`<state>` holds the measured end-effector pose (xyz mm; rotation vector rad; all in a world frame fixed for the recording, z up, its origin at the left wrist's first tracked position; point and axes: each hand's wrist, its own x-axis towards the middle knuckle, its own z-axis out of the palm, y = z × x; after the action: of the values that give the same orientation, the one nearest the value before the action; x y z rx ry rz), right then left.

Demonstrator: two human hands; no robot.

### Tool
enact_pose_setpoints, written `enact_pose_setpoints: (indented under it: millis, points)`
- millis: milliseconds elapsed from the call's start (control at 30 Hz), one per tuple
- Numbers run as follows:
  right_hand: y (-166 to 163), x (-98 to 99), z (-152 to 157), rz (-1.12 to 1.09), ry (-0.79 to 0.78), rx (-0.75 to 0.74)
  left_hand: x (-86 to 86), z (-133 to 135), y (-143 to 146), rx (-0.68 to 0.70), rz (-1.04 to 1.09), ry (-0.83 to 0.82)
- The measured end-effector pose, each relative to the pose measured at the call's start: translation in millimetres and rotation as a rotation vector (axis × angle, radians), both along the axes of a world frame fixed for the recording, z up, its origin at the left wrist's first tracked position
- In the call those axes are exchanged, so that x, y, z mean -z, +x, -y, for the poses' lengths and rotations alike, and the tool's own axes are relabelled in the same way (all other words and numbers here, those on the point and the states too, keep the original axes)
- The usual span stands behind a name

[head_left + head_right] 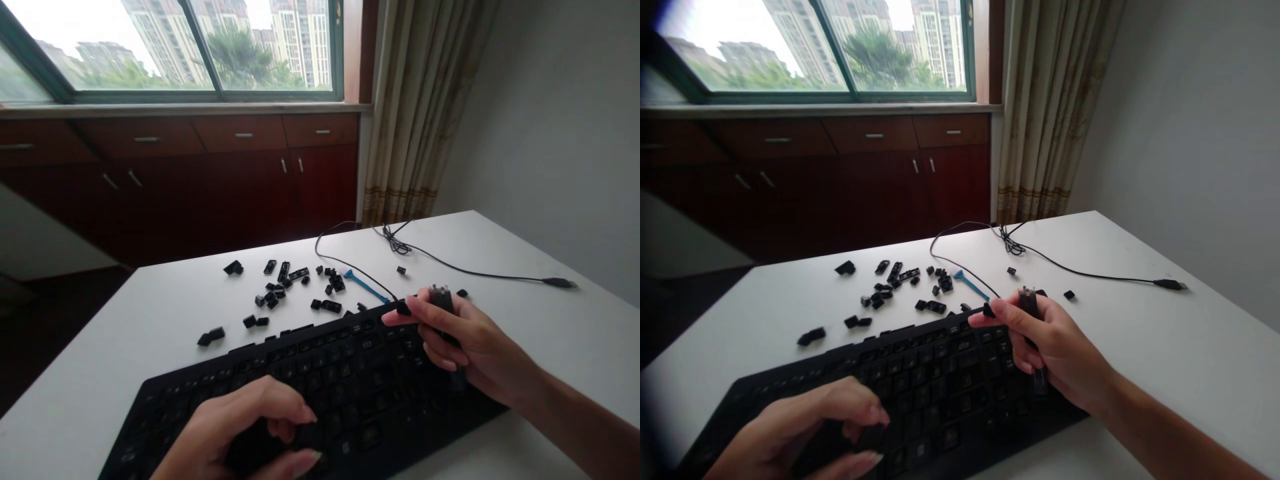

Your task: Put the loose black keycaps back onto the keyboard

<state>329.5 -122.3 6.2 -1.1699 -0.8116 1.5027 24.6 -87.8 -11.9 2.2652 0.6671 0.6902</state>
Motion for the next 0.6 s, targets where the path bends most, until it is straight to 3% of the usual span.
enact_pose_setpoints:
  millis: [167, 300, 600]
  points:
    - [-7, 1.6, 8, 0.168, -0.003, -0.171, -1.6, 9, 4, -0.014, -0.035, -0.038]
    - [-11, -2.6, 12, -0.085, -0.141, -0.283, -0.4, 10, 4, -0.003, -0.060, -0.064]
    - [-13, -5.1, 9, -0.228, -0.262, -0.187, 3.4, 8, 3, 0.021, -0.046, -0.051]
